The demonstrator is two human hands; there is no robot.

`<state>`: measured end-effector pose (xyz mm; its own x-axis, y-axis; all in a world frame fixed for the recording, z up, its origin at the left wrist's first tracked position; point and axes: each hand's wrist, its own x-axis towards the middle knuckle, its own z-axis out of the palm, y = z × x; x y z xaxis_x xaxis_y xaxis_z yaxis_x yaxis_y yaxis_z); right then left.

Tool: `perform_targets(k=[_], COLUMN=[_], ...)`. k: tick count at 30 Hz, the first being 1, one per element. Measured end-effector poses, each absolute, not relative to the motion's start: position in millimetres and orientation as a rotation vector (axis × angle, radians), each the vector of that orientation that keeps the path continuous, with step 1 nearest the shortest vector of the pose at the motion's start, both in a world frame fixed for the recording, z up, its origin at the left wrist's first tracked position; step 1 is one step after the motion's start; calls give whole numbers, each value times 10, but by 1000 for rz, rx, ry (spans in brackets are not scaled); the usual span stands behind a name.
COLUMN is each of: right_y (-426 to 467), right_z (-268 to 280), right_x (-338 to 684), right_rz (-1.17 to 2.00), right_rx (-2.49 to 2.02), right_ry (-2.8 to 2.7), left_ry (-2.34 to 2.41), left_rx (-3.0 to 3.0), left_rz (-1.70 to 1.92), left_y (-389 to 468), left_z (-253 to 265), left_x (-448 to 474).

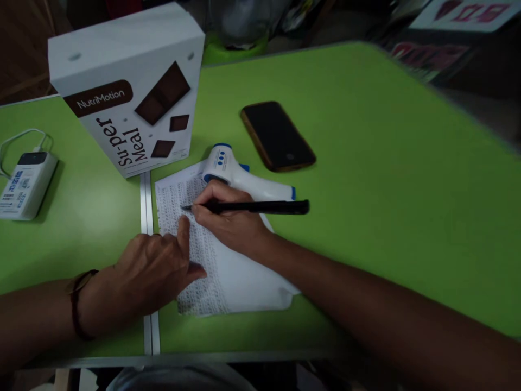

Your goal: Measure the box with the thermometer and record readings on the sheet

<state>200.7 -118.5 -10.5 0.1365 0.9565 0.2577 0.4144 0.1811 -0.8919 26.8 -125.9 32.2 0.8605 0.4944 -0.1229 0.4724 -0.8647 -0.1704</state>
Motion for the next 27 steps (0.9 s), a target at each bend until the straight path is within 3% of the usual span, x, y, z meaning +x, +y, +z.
perform_targets(k=[12, 27], right_y=[-1195, -1199], right_z=[-107, -75], right_x=[2026, 2011], right_rz=[649, 670], right_rx=[-1448, -1471], right_ry=[-1533, -1491], left_ry=[-740, -724], left_rx=[-2849, -2844], left_rz=[29, 56], left_y=[-1294, -1313], left_z=[242, 249], left_x=[229, 225])
